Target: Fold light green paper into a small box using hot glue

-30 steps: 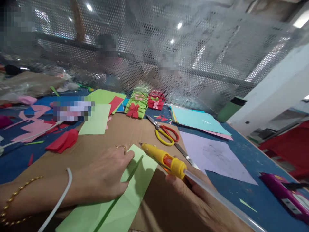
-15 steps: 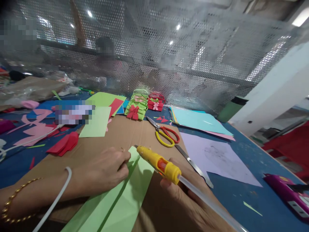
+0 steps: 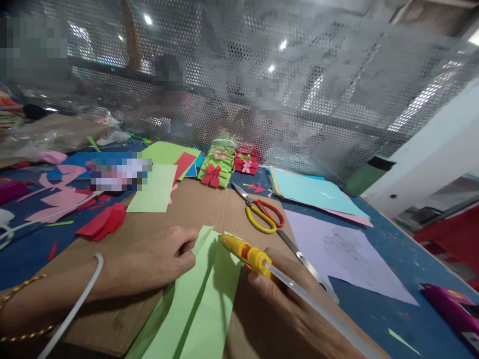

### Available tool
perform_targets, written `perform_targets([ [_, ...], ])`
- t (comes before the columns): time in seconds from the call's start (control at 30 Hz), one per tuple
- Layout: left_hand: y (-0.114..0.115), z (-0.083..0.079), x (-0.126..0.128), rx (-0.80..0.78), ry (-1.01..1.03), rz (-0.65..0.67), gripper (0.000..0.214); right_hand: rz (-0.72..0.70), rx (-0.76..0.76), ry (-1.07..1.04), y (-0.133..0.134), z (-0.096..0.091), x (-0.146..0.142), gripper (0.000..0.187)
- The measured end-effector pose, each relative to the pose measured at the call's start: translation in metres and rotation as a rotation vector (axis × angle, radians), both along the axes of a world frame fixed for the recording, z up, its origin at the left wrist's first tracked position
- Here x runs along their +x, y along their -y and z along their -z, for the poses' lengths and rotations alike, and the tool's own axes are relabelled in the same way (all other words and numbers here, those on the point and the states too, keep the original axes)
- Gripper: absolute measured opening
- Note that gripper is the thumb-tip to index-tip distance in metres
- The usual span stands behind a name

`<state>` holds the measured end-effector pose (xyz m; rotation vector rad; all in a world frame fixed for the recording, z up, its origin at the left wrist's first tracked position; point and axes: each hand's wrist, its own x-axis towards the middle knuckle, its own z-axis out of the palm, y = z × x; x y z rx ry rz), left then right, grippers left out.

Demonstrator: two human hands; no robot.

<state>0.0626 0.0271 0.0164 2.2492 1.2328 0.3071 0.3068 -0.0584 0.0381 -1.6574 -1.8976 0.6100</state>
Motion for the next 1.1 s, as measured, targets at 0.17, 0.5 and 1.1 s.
perform_targets([
  [0.17, 0.002, 0.0, -0.003, 0.019, -0.011, 0.012, 0.013, -0.042, -0.102, 0.11, -0.006, 0.005, 0.008, 0.052],
  [0.5, 0.003, -0.002, -0.003, 0.021, -0.01, 0.043, 0.012, -0.016, -0.184, 0.143, -0.008, 0.009, 0.017, 0.061],
  [1.1, 0.005, -0.005, -0.003, 0.027, -0.023, 0.028, 0.012, -0.009, -0.165, 0.123, -0.008, 0.004, 0.013, 0.053],
])
